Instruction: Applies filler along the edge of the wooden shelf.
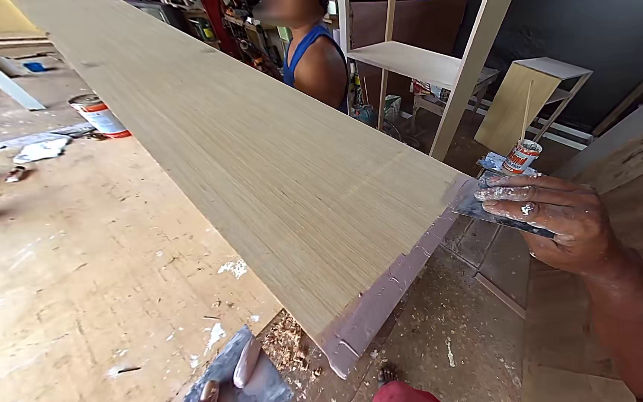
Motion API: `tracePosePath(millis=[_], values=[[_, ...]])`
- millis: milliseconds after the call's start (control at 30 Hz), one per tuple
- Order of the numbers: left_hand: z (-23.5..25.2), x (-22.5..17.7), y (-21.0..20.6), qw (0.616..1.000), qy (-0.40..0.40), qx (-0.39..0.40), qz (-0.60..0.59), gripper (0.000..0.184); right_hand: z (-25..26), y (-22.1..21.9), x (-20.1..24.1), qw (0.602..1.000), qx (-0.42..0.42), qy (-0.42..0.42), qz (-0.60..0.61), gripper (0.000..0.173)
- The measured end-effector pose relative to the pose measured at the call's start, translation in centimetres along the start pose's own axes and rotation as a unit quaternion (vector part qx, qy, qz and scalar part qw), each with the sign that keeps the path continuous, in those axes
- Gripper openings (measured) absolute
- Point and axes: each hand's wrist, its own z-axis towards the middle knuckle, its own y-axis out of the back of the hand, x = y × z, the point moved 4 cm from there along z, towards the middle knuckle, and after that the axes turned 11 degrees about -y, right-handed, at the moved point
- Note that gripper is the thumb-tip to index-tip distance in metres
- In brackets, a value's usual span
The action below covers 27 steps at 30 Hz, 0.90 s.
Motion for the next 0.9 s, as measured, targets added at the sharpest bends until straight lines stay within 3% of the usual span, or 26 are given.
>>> tracePosePath(millis=[100, 233, 333, 400, 467, 633, 900], values=[[-0.3, -0.6, 0.0, 1.0, -0.002, 0.009, 0.006, 0.026, 0.1, -1.5, 0.8, 1.0, 0.016, 0.012, -0.007, 0.03], [-1.0, -1.5, 0.9, 1.0, -0.012, 0.008, 0.002, 0.027, -2.2, 0.7, 1.0, 0.998, 0.063, -0.019, -0.012, 0.03], [-1.9, -2.8, 0.1, 1.0, -0.006, 0.005, 0.009, 0.025, -3.7, 2.1, 3.0, 0.998, 0.024, -0.051, 0.025, 0.027], [-2.4, -3.9, -2.2, 1.0, -0.003, -0.016, 0.02, 0.027, -4.1, 1.6, 6.2, 0.998, 0.015, -0.045, 0.041, 0.025], [-3.3, -5.3, -4.0, 1.0, 0.007, -0.016, 0.014, 0.029, -3.9, -0.4, 11.3, 0.996, 0.058, -0.014, 0.061, 0.028], [-4.2, -7.1, -5.7, 0.998, 0.036, 0.06, -0.005, 0.027, -2.6, -3.6, 23.2, 0.984, 0.153, 0.039, 0.087, 0.025], [-5.7, -9.4, -7.6, 0.983, 0.002, 0.179, 0.041, 0.026, -0.1, -6.6, 29.4, 0.995, 0.083, 0.053, -0.017, 0.027]])
